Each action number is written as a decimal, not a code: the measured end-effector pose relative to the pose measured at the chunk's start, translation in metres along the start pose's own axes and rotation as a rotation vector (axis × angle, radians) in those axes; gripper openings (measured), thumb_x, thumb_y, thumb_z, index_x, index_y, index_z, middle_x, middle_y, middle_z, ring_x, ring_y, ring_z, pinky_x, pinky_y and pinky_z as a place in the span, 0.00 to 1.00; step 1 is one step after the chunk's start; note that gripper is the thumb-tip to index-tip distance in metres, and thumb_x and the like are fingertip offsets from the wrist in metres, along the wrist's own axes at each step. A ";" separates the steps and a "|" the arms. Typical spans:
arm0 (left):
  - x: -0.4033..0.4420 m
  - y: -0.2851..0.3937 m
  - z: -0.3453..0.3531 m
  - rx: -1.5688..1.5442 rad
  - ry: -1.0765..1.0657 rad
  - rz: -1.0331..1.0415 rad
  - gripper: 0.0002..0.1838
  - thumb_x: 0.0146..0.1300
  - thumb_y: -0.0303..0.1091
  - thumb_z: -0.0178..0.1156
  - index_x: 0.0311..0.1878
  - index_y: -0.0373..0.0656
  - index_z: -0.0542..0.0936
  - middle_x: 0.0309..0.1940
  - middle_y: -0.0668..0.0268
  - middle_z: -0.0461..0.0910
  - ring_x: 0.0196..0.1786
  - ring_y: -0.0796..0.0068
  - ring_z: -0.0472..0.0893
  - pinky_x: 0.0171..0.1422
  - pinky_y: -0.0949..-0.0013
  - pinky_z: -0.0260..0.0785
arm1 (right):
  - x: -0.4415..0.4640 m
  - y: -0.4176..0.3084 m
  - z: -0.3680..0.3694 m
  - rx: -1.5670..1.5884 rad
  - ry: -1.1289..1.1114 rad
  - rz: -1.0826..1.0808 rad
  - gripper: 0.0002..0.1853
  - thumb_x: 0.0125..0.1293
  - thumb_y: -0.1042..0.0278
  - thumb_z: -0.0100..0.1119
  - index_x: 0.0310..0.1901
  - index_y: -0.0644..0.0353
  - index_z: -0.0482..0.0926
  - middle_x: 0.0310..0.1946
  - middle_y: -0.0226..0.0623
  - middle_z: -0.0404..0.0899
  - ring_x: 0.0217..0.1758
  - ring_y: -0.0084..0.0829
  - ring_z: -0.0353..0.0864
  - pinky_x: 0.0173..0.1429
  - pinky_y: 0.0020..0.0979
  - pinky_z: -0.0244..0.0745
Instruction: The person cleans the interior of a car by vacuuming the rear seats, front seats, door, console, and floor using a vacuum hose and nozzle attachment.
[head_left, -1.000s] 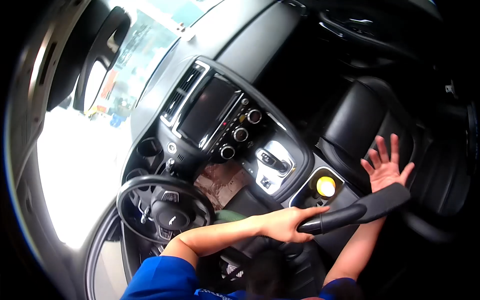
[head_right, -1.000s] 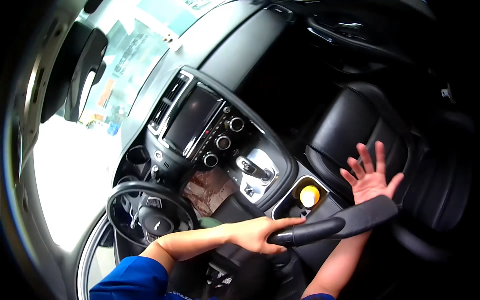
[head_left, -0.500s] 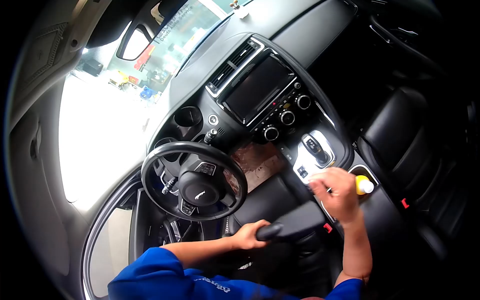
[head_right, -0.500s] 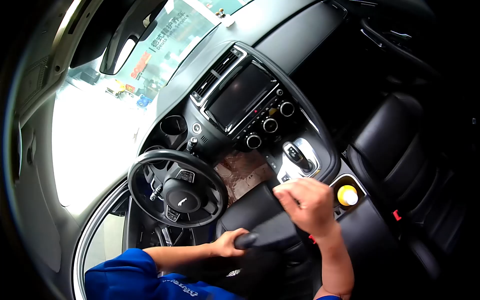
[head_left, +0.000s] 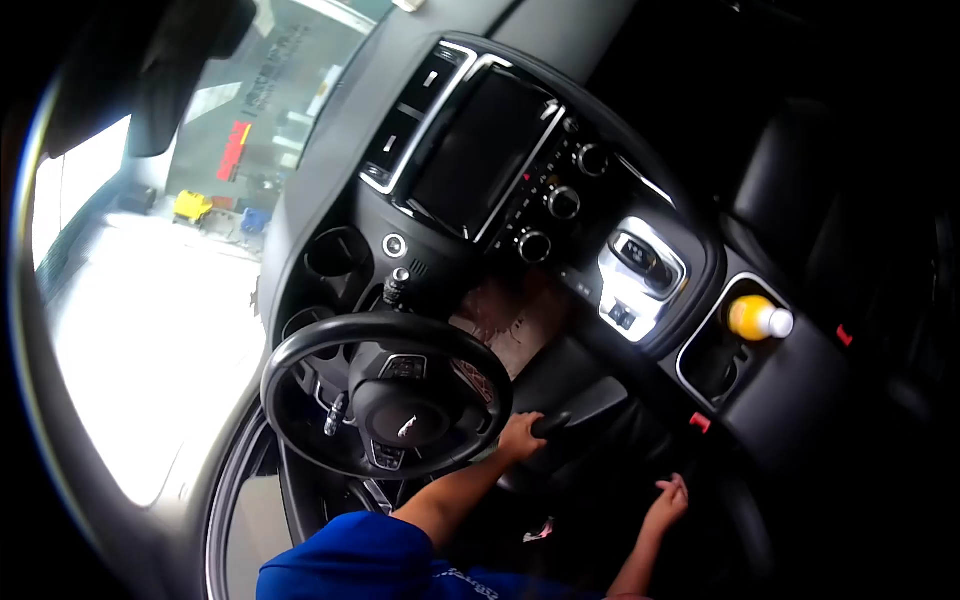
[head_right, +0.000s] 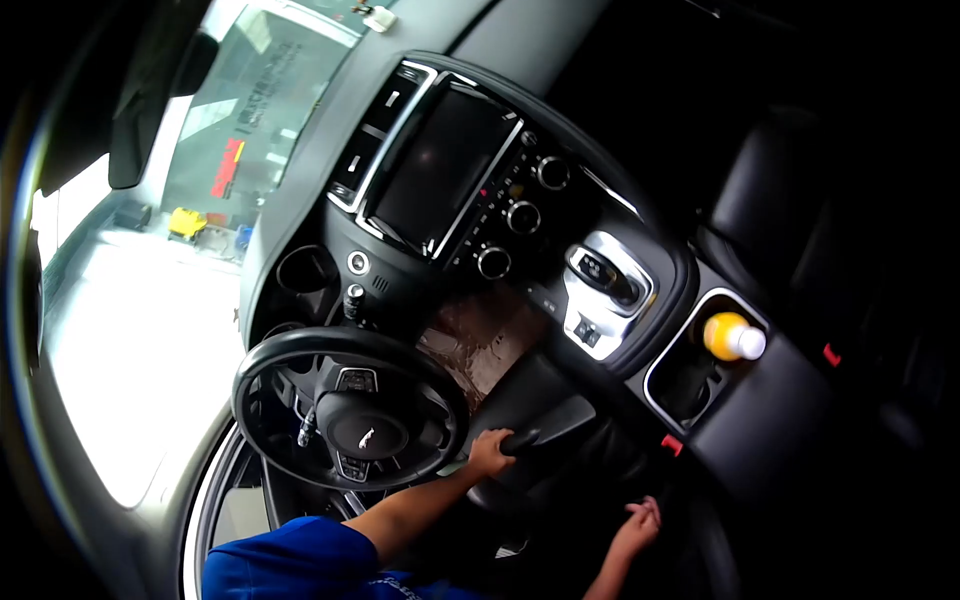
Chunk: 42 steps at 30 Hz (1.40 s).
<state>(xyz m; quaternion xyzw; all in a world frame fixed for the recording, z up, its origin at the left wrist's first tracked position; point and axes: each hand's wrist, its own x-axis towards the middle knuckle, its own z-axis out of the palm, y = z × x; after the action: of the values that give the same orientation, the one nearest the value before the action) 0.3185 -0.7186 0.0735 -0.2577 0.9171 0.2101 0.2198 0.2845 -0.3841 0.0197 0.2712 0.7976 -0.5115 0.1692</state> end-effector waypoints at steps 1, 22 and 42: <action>0.009 0.002 0.000 0.043 0.017 -0.006 0.33 0.42 0.39 0.71 0.56 0.45 0.75 0.48 0.54 0.78 0.57 0.50 0.73 0.64 0.57 0.65 | -0.004 0.041 -0.007 -0.219 0.018 -0.113 0.17 0.71 0.66 0.46 0.42 0.71 0.83 0.55 0.48 0.77 0.60 0.45 0.75 0.66 0.38 0.67; 0.020 0.011 0.021 0.291 0.149 0.027 0.33 0.39 0.42 0.70 0.53 0.43 0.78 0.48 0.54 0.82 0.55 0.52 0.76 0.62 0.58 0.68 | -0.001 0.102 -0.003 -0.796 -0.469 -0.311 0.31 0.68 0.81 0.45 0.73 0.58 0.57 0.79 0.34 0.40 0.81 0.33 0.44 0.81 0.36 0.43; -0.162 -0.088 -0.027 -0.472 0.184 0.652 0.27 0.39 0.31 0.68 0.48 0.34 0.79 0.36 0.50 0.82 0.43 0.54 0.82 0.53 0.62 0.73 | -0.112 0.114 0.080 -1.188 -0.001 0.005 0.31 0.67 0.58 0.50 0.71 0.53 0.59 0.73 0.38 0.57 0.75 0.40 0.59 0.73 0.49 0.57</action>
<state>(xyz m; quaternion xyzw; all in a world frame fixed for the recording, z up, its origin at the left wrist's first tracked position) 0.4851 -0.7388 0.1546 -0.0145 0.8932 0.4494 -0.0065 0.4418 -0.4479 -0.0347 0.1318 0.9465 0.0228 0.2936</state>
